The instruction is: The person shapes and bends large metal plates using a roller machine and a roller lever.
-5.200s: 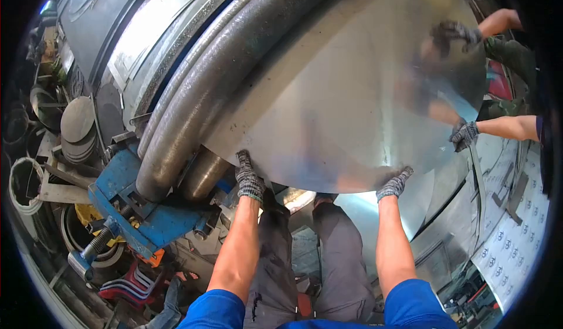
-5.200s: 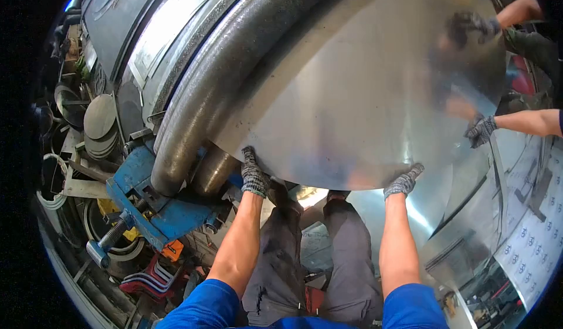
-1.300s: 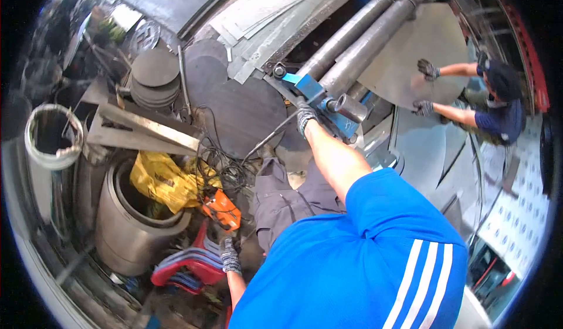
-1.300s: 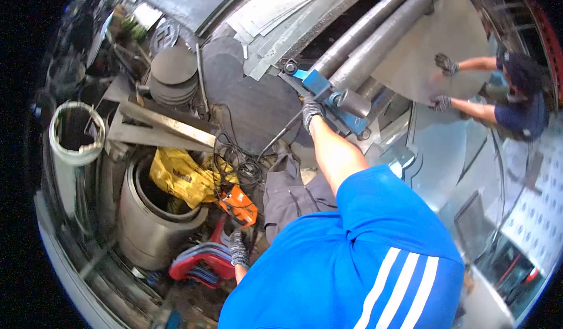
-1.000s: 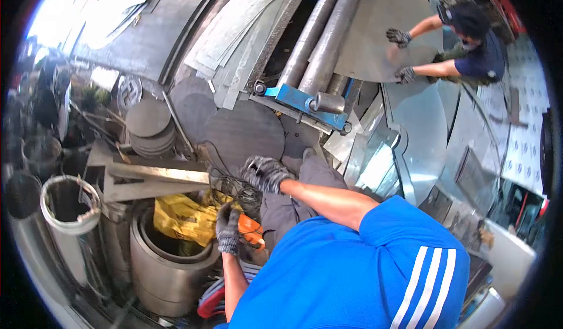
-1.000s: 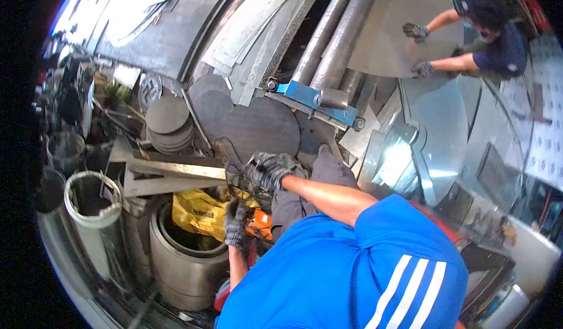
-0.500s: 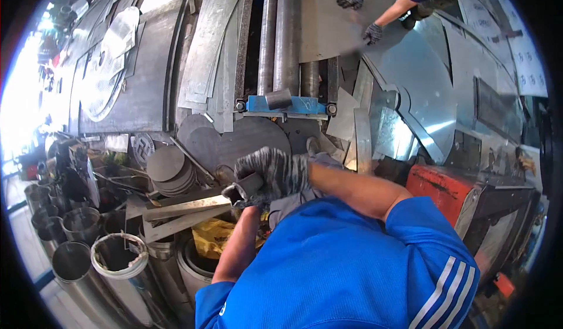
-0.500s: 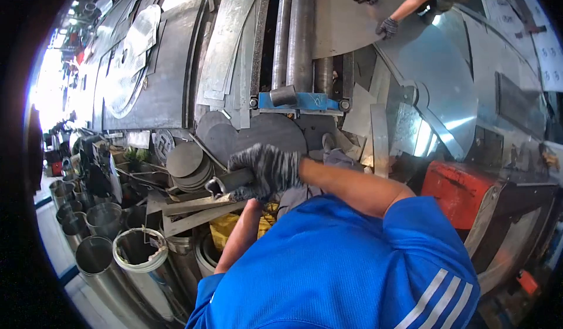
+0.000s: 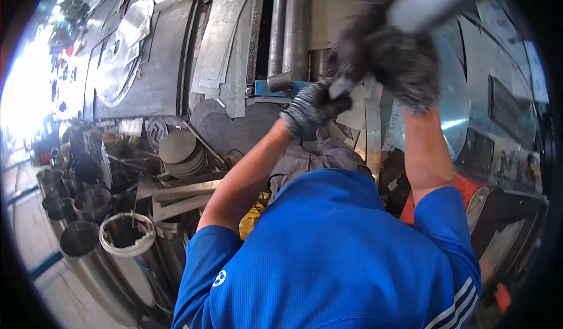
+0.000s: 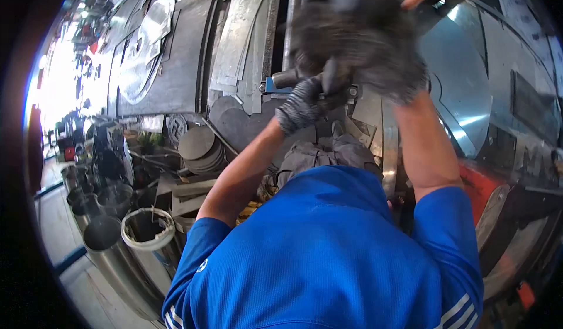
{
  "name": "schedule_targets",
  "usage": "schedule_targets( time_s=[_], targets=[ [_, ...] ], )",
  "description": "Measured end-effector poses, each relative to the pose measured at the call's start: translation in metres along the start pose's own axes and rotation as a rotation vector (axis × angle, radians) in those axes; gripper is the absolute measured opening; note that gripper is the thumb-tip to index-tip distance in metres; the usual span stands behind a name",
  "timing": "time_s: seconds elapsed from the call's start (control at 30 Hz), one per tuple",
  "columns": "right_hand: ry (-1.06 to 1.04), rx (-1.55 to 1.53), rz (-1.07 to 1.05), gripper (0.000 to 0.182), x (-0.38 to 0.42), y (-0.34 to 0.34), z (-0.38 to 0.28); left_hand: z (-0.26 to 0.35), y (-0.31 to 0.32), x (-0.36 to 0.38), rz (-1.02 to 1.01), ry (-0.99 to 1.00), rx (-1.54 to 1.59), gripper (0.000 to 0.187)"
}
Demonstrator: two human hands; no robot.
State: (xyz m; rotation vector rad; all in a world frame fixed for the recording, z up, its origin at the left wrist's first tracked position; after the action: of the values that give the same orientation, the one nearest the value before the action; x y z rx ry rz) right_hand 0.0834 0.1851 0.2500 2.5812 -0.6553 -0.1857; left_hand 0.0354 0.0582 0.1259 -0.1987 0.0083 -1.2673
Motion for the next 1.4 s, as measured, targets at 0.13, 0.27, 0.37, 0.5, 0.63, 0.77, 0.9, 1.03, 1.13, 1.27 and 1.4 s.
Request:
schedule_targets(
  time_s=[0.13, 0.27, 0.37, 0.5, 0.63, 0.77, 0.9, 1.03, 1.13, 1.27, 1.4],
  targets=[
    [-0.16, -0.239, 0.058, 0.047, 0.038, -0.021, -0.063, 0.007, 0.02, 0.001, 0.347, 0.175, -0.376, 0.039],
    [-0.227, -0.32, 0.0, 0.054, 0.088, 0.007, -0.09, 0.014, 0.035, 0.004, 0.213, 0.264, -0.56, 0.039],
    [-0.39, -0.036, -0.14, 0.052, 0.11, 0.025, -0.108, 0.028, 0.041, 0.009, 0.057, 0.299, -0.603, 0.037],
    [-0.282, -0.199, -0.122, 0.044, 0.077, 0.029, -0.074, 0.036, 0.016, 0.02, -0.058, 0.247, -0.186, 0.043],
    [-0.014, -0.274, 0.065, 0.039, 0.025, 0.055, 0.076, 0.02, -0.085, 0.054, 0.288, 0.334, 0.224, 0.028],
    [-0.251, 1.273, -0.1, 0.035, 0.026, 0.061, 0.259, -0.052, -0.228, 0.131, 0.461, 0.03, 0.773, 0.023],
    [0.868, -0.296, 0.686, 0.047, 0.085, 0.11, 0.427, -0.071, -0.349, 0.219, 0.591, 0.134, 1.088, 0.046],
    [0.855, -1.243, 0.941, 0.051, 0.05, 0.145, 0.592, -0.05, -0.422, 0.263, 0.568, 0.259, 0.802, 0.043],
    [0.869, -1.279, 0.978, 0.045, 0.008, 0.187, 0.63, -0.084, -0.485, 0.304, 0.811, 0.251, 0.702, 0.033],
    [0.913, -1.184, 0.926, 0.037, -0.016, 0.168, 0.712, -0.16, -0.607, 0.43, 1.485, -0.038, 0.774, 0.024],
    [1.033, -0.985, 1.018, 0.038, -0.029, 0.151, 0.73, -0.251, -0.632, 0.473, 1.595, -0.298, 0.428, 0.026]
  ],
)
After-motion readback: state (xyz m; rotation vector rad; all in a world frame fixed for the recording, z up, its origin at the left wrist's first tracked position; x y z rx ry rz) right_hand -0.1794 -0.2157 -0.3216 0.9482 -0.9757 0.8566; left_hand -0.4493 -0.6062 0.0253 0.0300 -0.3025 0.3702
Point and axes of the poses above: each hand's wrist, its own x-axis away from the middle knuckle, its own y-axis out of the palm, z = x × y, the point moved 8 cm from there along -x, towards the middle knuckle, and after that the axes turned 5 degrees about -x, right-handed, at the moved point
